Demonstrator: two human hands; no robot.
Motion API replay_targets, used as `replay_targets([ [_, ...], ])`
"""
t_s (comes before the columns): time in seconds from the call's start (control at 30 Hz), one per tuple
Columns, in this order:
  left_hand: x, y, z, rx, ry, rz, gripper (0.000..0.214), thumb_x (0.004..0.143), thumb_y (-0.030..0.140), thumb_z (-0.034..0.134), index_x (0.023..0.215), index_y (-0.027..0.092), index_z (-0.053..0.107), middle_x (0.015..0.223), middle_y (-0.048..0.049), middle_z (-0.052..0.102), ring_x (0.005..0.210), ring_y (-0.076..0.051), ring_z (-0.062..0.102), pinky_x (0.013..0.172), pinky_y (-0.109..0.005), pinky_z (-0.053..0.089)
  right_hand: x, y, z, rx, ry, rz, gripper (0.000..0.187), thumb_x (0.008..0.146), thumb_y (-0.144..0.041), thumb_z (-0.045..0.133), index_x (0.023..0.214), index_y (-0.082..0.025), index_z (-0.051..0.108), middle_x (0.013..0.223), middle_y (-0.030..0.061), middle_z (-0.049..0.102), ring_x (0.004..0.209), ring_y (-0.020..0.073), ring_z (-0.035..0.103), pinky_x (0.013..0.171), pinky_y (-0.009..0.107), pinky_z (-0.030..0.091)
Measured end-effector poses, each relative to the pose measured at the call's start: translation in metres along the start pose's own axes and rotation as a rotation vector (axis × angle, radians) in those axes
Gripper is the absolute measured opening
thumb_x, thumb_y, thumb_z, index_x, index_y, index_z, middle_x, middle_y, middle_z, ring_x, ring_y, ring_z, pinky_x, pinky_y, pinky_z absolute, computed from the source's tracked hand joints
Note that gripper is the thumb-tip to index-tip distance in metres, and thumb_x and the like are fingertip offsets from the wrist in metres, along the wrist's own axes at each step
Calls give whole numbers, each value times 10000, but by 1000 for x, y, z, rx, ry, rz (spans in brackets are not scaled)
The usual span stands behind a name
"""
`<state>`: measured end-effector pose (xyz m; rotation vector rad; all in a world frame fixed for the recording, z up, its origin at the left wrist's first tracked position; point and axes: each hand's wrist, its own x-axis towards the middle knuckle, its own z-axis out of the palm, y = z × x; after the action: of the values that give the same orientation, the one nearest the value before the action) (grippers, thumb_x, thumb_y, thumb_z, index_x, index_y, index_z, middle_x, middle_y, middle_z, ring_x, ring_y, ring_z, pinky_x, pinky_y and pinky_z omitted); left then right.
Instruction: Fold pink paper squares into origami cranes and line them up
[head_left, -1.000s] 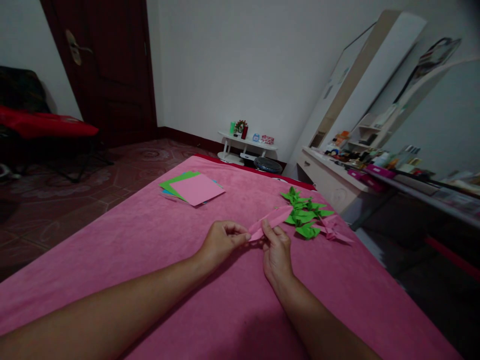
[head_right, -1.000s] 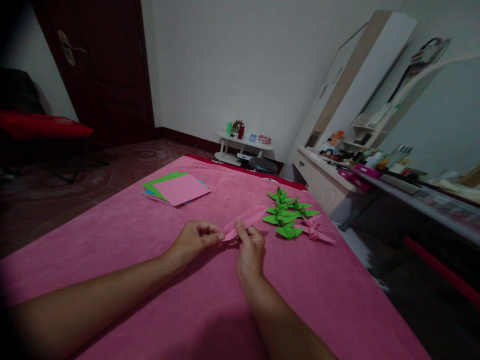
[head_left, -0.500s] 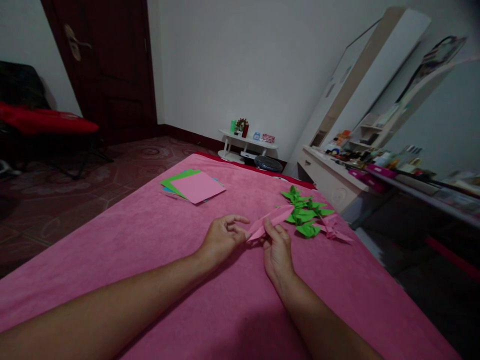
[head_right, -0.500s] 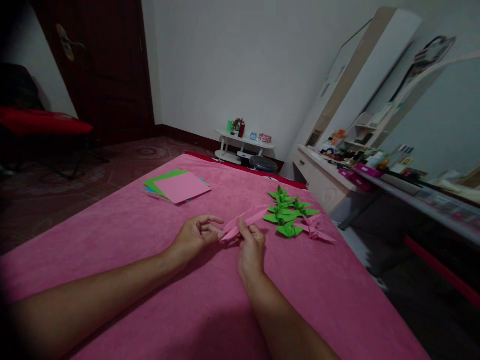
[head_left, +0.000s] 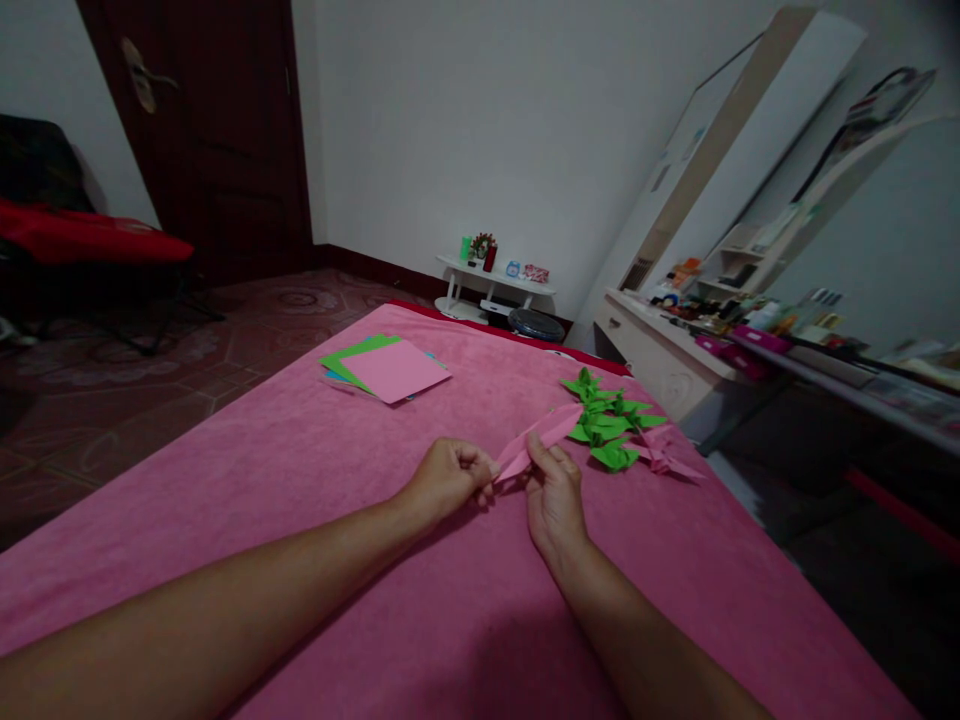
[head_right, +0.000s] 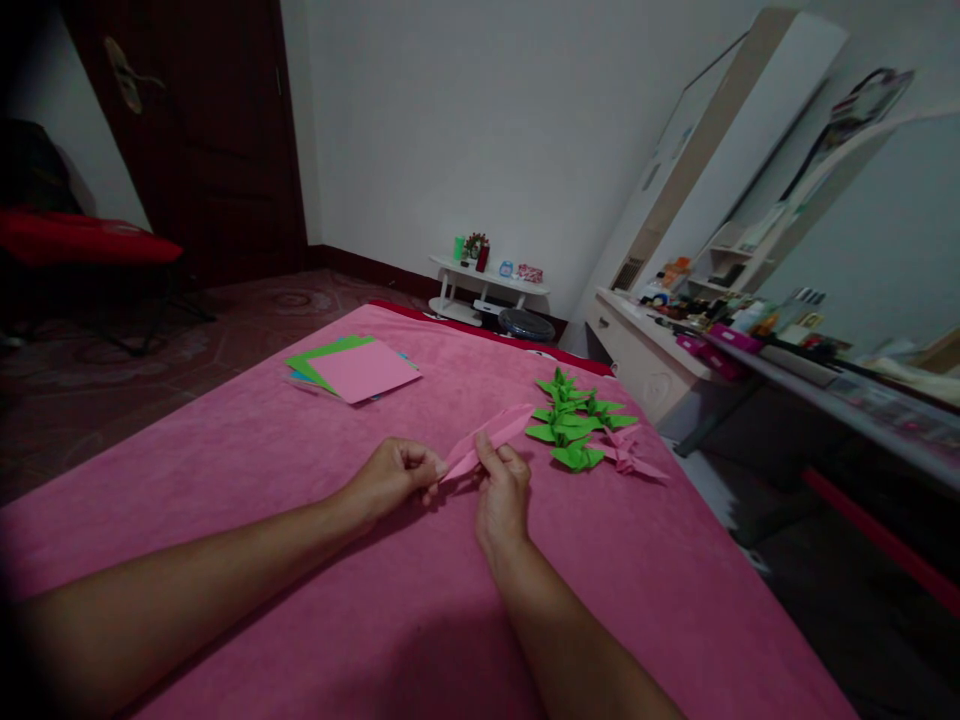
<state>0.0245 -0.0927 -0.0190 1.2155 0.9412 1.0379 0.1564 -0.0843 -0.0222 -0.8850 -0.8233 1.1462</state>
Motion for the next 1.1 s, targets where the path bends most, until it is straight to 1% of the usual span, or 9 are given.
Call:
replay_targets([
  [0.17,1,-5,0,72,-5,57,247,706,294,576,530,121,584,466,-27,560,398,-81,470,434,-196,342,5,1,-4,26,30,11,410,634,-315,726,534,-188,349,450,-113,227,381,34,177,375,205,144],
  [0.33,2,-9,1,93,52,88,223,693,284,583,542,120,566,488,-21,539,419,-81,457,430,-195,312,14,-4,-8,131,148,32,428,571,-291,762,564,-188,347,460,-121,275,375,23,203,362,180,159],
  [0.4,2,-6,0,41,80,102,249,713,318,579,556,125,553,485,-8,519,415,-74,440,428,-194,301,14,-5,-9,78,77,82,401,589,-303,750,564,-182,369,445,-118,302,364,21,208,356,176,153],
  [0.5,3,1,-5,-41,108,100,323,755,426,549,626,130,563,500,-1,515,425,-80,454,434,-200,317,11,-4,-7,-98,-186,213,315,646,-335,703,568,-160,453,399,-105,339,339,20,202,354,179,123],
  [0.6,4,8,-10,-22,57,60,380,731,491,578,628,126,563,466,21,461,400,-69,408,408,-198,277,4,-5,-4,-246,-432,308,231,659,-314,684,603,-122,567,383,-91,368,329,16,186,357,182,91],
  [0.67,4,10,-12,-8,7,23,374,668,469,655,585,120,551,450,34,428,389,-54,361,396,-197,236,-1,-7,-1,-297,-508,331,176,647,-275,684,635,-108,629,412,-72,421,345,19,228,365,172,126],
  [0.83,7,6,-13,-114,12,-17,303,598,364,736,621,95,598,485,25,465,414,-42,344,421,-195,220,-7,-8,3,-328,-553,276,131,647,-254,685,667,-125,692,599,4,592,511,75,450,480,183,321],
  [1.0,9,2,-15,-242,92,39,290,607,358,735,612,97,607,516,3,516,435,-53,384,449,-201,265,-7,-4,4,-379,-483,236,226,663,-343,678,612,-122,671,467,-28,504,410,60,346,404,185,216],
  [1.1,8,2,-15,-205,56,35,298,604,361,740,607,89,619,511,-2,532,432,-51,388,443,-199,259,-7,-3,4,-376,-452,212,227,645,-332,684,560,-124,655,460,-26,511,410,63,355,408,189,230],
])
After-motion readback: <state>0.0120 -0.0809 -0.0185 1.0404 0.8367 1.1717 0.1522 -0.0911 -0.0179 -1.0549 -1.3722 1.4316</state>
